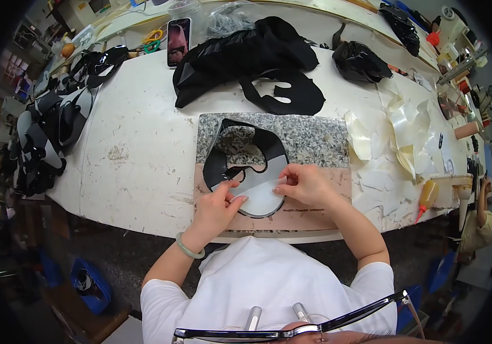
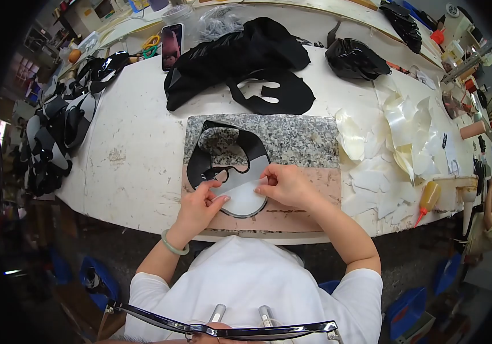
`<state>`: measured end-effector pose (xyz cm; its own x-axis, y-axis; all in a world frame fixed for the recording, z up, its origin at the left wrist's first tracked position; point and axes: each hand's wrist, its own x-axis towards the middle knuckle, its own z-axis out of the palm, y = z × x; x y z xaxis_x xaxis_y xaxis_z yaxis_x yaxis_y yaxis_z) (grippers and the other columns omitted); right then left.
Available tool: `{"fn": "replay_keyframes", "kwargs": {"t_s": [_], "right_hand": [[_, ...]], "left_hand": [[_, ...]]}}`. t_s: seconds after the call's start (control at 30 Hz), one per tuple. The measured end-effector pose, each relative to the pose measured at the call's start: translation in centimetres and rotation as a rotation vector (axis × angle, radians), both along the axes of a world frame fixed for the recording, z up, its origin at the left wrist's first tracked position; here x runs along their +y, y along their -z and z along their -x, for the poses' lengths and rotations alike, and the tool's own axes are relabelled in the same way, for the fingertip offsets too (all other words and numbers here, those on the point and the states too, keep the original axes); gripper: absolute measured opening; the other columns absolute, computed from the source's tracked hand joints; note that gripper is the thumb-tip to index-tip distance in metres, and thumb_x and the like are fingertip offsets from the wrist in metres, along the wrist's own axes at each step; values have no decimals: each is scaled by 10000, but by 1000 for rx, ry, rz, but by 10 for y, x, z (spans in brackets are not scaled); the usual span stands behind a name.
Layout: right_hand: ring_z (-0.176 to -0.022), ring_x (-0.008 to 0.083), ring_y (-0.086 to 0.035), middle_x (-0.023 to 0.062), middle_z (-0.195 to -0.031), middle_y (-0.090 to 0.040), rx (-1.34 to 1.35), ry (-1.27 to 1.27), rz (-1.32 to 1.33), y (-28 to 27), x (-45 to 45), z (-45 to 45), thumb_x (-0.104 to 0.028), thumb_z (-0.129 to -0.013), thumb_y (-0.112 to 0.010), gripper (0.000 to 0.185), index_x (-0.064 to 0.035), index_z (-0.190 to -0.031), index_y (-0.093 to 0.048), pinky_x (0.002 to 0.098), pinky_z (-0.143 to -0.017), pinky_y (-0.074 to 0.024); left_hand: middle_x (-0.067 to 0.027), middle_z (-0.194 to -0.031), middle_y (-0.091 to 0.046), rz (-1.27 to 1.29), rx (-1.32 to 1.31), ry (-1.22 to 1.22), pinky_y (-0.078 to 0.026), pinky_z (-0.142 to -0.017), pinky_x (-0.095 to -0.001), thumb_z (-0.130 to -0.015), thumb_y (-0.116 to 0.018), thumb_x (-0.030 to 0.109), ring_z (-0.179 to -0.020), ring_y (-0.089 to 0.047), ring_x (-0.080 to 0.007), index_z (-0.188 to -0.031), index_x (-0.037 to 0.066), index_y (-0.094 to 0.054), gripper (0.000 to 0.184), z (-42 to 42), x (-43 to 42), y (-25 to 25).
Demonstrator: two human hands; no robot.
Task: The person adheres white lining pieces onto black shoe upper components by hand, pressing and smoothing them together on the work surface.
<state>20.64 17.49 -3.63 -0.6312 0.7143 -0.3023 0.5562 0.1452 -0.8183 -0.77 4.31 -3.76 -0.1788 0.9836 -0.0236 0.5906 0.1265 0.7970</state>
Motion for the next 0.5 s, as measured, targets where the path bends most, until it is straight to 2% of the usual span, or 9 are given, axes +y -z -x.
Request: {"fn": "replay_keyframes", "kwargs": {"t_s": [0.07, 0.1, 0.17, 0.2, 0.27, 0.37, 0.4, 0.5], "right_hand": [[-595, 78, -537, 18, -649, -601, -6, -8, 13, -1, 0, 0, -207, -736, -787, 272, -14, -870, -648, 243, -562, -454], [-601, 107, -555, 32, -658, -609, -16, -10, 15, -2, 0, 1, -219, -738, -776, 274, -20, -879, -651, 262, -575, -464], [-612, 167, -592, 59, -674, -624, -33, -11, 18, -2, 0, 1, -244, -743, -756, 281, -32, -898, -656, 301, -601, -483], [-614, 170, -595, 61, -674, -624, -41, -18, 14, -2, 1, 2, -245, -744, -752, 280, -31, -895, -656, 303, -604, -485], [-618, 175, -601, 64, -673, -625, -58, -29, 5, -3, 1, 3, -246, -746, -745, 277, -28, -890, -655, 308, -609, -487], [-598, 124, -573, 45, -659, -615, -75, -50, -71, -4, -1, 6, -226, -736, -769, 275, -23, -878, -650, 274, -580, -474], [-604, 144, -582, 54, -661, -616, -86, -58, -93, -4, -2, 8, -233, -737, -765, 279, -24, -879, -646, 281, -586, -476], [-621, 204, -604, 79, -669, -618, -139, -90, -165, -5, -4, 12, -252, -738, -755, 292, -26, -877, -633, 307, -602, -482]], "left_hand": [[-43, -627, -613, 26, -25, 5, -463, -510, -232, -790, -750, 162, -526, -568, -90, -1043, 6, -610, 329, 2, 1, 5], [-41, -628, -615, 41, -37, 6, -464, -511, -230, -787, -753, 163, -524, -566, -88, -1043, 4, -608, 334, 4, 1, 6], [-66, -624, -608, 64, -60, 8, -476, -512, -264, -796, -739, 170, -534, -600, -149, -1053, 7, -597, 336, 4, 1, 5], [-79, -622, -605, 74, -72, 11, -483, -512, -282, -801, -732, 174, -540, -617, -180, -1058, 8, -592, 337, 4, 1, 5], [-78, -621, -603, 74, -70, 8, -480, -508, -283, -798, -734, 174, -535, -613, -180, -1057, 10, -588, 339, 5, 2, 5], [-80, -622, -603, 56, -35, 8, -478, -502, -301, -803, -723, 171, -533, -613, -199, -1043, 10, -580, 322, 3, 2, 3], [-82, -623, -603, 48, -17, 9, -477, -500, -309, -807, -717, 170, -533, -613, -208, -1036, 10, -577, 312, 2, 3, 2], [-36, -586, -577, 15, 112, 18, -462, -499, -273, -773, -754, 197, -512, -583, -153, -995, 51, -610, 303, -2, 3, 3]]}}
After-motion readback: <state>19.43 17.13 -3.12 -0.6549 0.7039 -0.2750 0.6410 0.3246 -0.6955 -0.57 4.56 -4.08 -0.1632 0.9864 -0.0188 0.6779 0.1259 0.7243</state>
